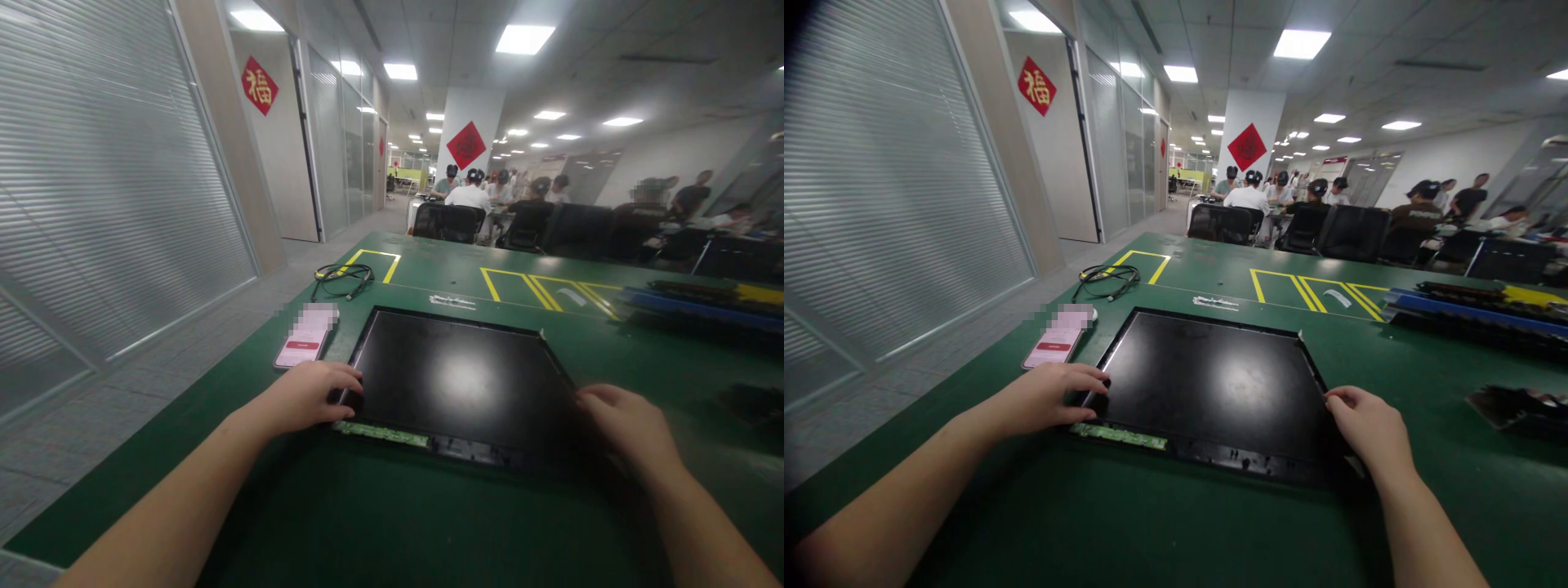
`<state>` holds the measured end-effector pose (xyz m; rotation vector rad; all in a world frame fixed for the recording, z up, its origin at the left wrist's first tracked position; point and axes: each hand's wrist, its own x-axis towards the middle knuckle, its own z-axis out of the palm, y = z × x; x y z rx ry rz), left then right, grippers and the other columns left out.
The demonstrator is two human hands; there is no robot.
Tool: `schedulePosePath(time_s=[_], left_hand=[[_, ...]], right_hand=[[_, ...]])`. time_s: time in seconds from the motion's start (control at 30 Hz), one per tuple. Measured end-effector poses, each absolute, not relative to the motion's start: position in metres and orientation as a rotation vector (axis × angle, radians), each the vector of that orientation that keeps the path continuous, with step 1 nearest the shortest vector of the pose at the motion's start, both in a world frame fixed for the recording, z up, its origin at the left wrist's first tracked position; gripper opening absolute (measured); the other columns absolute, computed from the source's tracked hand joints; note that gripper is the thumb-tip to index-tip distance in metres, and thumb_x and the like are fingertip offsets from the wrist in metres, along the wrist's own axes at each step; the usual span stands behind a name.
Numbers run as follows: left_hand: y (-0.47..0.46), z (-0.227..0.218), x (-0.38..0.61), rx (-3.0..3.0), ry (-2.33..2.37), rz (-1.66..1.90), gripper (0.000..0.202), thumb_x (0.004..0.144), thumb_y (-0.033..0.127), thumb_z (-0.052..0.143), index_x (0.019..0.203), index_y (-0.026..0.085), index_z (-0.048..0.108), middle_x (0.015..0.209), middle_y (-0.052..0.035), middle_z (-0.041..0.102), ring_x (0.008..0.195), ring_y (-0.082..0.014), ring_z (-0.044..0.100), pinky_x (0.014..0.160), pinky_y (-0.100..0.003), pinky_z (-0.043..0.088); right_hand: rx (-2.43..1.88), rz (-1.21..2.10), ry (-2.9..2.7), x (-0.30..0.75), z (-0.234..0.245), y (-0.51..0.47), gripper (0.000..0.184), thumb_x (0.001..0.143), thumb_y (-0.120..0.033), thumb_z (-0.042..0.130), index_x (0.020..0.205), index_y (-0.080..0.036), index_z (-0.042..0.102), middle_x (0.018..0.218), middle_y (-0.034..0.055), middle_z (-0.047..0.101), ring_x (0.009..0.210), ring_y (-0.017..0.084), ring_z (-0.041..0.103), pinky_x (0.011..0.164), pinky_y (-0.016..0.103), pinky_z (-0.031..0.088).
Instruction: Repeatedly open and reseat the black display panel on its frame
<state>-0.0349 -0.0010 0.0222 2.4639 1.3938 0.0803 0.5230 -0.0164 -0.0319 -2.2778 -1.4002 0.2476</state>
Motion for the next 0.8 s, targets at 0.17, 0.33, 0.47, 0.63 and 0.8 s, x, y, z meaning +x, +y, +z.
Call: schedulePosePath(time_s=[0.17, 0.33, 0.47, 0.63, 0.8], left_hand=[[0.002, 0.009, -0.033, 2.437, 1.503, 0.245, 0.042, 0.108, 0.039, 0.074, 0.145, 0.023, 0.089, 0.168, -0.0179, 0.077, 0.149, -0.0423, 0.078, 0.128, -0.056, 0.058], [0.006, -0.006, -0.030, 2.463, 1.506, 0.336, 0.046, 0.111, 0.023, 0.061, 0.148, 0.021, 0.087, 0.166, -0.0183, 0.078, 0.152, -0.0386, 0.076, 0.132, -0.055, 0.057], [0.008, -0.012, -0.029, 2.440, 1.532, 0.397, 0.051, 0.109, 0.015, 0.056, 0.150, 0.022, 0.086, 0.166, -0.0162, 0.078, 0.151, -0.0366, 0.076, 0.131, -0.054, 0.058], [0.010, -0.014, -0.027, 2.447, 1.570, 0.405, 0.057, 0.110, 0.010, 0.049, 0.152, 0.021, 0.085, 0.163, -0.0167, 0.080, 0.146, -0.0367, 0.078, 0.126, -0.056, 0.062], [0.009, -0.012, -0.024, 2.468, 1.568, 0.369, 0.059, 0.109, 0.007, 0.046, 0.153, 0.016, 0.085, 0.162, -0.0189, 0.080, 0.141, -0.0381, 0.079, 0.122, -0.057, 0.063]], right_hand=[[-2.303, 0.272, -1.349, 0.520, -0.032, -0.016, 0.032, 0.087, -0.049, 0.064, 0.091, -0.031, 0.090, 0.096, 0.0126, 0.089, 0.094, 0.038, 0.082, 0.079, 0.047, 0.061], [-2.285, 0.279, -1.359, 0.523, -0.035, -0.015, 0.032, 0.086, -0.049, 0.064, 0.091, -0.031, 0.090, 0.096, 0.0125, 0.089, 0.094, 0.038, 0.082, 0.078, 0.047, 0.061], [-2.281, 0.273, -1.369, 0.523, -0.035, -0.015, 0.033, 0.086, -0.050, 0.064, 0.091, -0.031, 0.090, 0.094, 0.0132, 0.089, 0.090, 0.038, 0.081, 0.076, 0.047, 0.061], [-2.306, 0.210, -1.363, 0.517, -0.032, -0.017, 0.034, 0.087, -0.049, 0.062, 0.091, -0.032, 0.091, 0.098, 0.0128, 0.090, 0.094, 0.039, 0.083, 0.077, 0.047, 0.062], [-2.241, 0.139, -1.491, 0.514, -0.039, -0.016, 0.044, 0.094, -0.055, 0.058, 0.105, -0.032, 0.095, 0.105, 0.0116, 0.092, 0.101, 0.041, 0.086, 0.083, 0.050, 0.067]])
